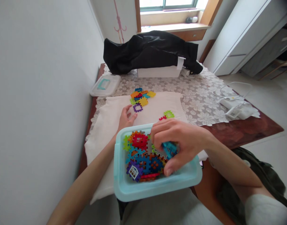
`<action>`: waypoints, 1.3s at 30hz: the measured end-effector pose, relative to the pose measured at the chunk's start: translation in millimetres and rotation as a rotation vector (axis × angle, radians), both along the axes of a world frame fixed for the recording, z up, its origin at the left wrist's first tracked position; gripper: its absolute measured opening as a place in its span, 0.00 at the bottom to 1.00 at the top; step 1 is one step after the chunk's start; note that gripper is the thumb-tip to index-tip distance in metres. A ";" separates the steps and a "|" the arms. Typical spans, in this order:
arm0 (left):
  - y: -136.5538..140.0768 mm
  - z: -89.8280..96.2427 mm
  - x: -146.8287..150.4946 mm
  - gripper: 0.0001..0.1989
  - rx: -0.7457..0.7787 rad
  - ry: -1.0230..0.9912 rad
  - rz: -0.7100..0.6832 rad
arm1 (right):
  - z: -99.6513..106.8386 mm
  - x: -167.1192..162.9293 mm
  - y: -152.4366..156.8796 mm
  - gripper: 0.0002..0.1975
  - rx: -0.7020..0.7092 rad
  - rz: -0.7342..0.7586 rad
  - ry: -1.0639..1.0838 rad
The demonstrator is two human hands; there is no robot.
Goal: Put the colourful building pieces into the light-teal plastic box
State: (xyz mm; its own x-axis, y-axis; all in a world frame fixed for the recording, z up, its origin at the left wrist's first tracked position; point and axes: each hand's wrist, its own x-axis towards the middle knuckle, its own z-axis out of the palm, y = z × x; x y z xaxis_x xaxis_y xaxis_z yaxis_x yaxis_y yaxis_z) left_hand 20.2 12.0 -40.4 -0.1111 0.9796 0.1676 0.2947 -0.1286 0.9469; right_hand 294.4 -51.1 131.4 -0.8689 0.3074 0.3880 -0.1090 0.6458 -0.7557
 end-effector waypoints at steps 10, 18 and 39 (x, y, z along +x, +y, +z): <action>76.6 -1.6 14.2 0.64 0.157 0.450 -0.061 | -57.8 56.5 45.6 0.25 0.079 -0.733 -0.062; 98.1 -0.7 25.6 0.68 0.015 0.715 -0.065 | -158.4 65.2 81.2 0.30 0.315 -0.844 -0.681; 90.6 5.9 9.2 0.23 0.209 0.455 -0.208 | -172.9 7.9 134.7 0.29 0.325 -0.668 -0.241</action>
